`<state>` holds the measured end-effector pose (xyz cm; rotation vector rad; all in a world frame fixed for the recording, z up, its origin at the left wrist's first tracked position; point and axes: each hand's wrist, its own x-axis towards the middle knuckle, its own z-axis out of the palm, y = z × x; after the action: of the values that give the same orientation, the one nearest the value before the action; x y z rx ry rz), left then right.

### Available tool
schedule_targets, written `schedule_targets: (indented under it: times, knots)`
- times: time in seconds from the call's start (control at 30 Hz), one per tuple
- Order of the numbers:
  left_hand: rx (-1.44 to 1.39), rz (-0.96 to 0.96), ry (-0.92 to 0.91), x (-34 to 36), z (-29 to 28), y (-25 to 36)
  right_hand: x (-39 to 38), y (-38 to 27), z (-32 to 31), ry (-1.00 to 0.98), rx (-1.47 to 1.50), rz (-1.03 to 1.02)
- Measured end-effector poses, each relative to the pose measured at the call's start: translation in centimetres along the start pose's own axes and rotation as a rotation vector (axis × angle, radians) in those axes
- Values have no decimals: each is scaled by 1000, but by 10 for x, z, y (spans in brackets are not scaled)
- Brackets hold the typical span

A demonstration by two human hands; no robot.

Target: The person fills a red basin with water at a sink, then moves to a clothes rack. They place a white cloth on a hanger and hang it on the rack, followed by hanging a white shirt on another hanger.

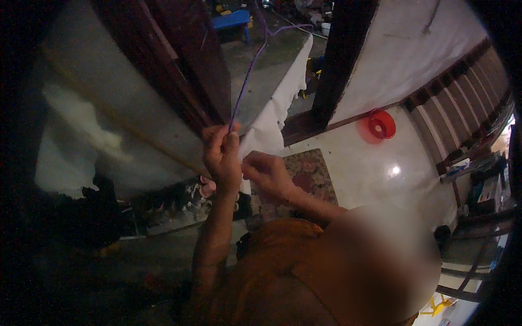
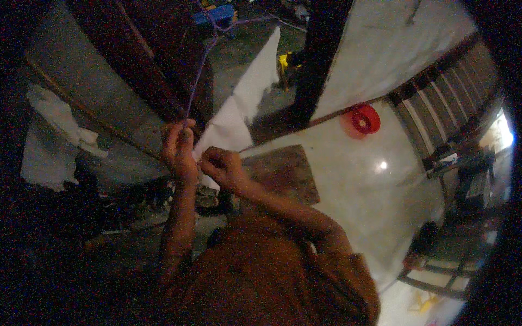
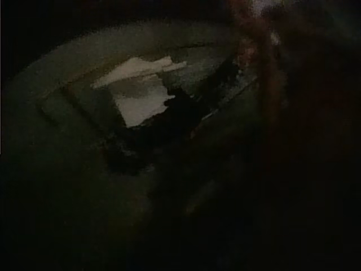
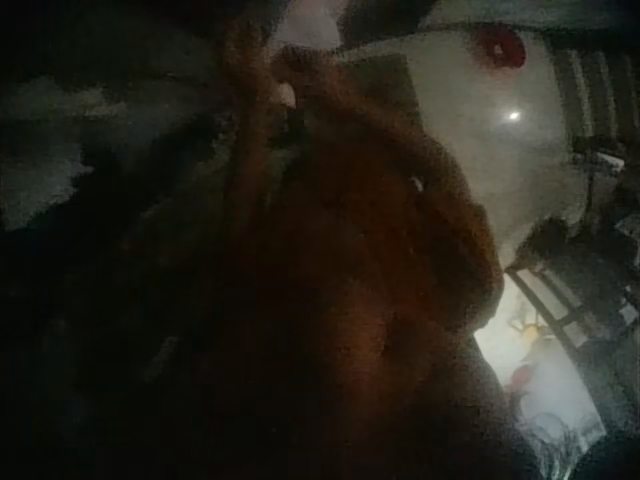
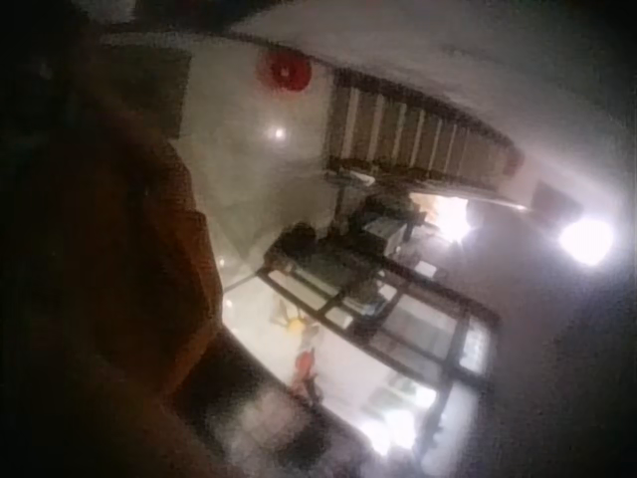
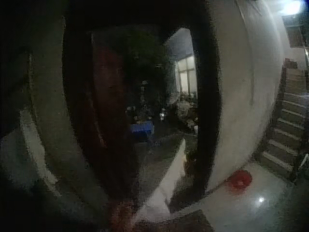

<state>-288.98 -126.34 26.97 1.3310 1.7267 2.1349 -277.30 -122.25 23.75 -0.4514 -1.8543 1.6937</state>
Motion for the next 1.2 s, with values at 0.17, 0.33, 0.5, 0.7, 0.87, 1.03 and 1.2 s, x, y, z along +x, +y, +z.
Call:
schedule_targets:
  times: [0.17,0.33,0.5,0.7,0.87,1.03,1.2]
  knots:
    - [43,16,11,3,1,1,3,-7,3,-63,40,-73]
    - [-49,-93,28,6,-13,3,11,-26,-29,27,-65,4]
    - [67,52,-29,10,-29,6,52,-16,-52,377,-504,-299]
    - [158,102,-10,12,-38,9,45,-19,-86,500,-38,-19]
    - [-17,-161,1,10,-39,28,51,17,-89,562,-447,-151]
    - [115,-64,-25,7,-31,34,64,18,-96,508,-594,-282]
    - [209,34,-3,5,-26,33,51,0,-123,319,-170,-106]
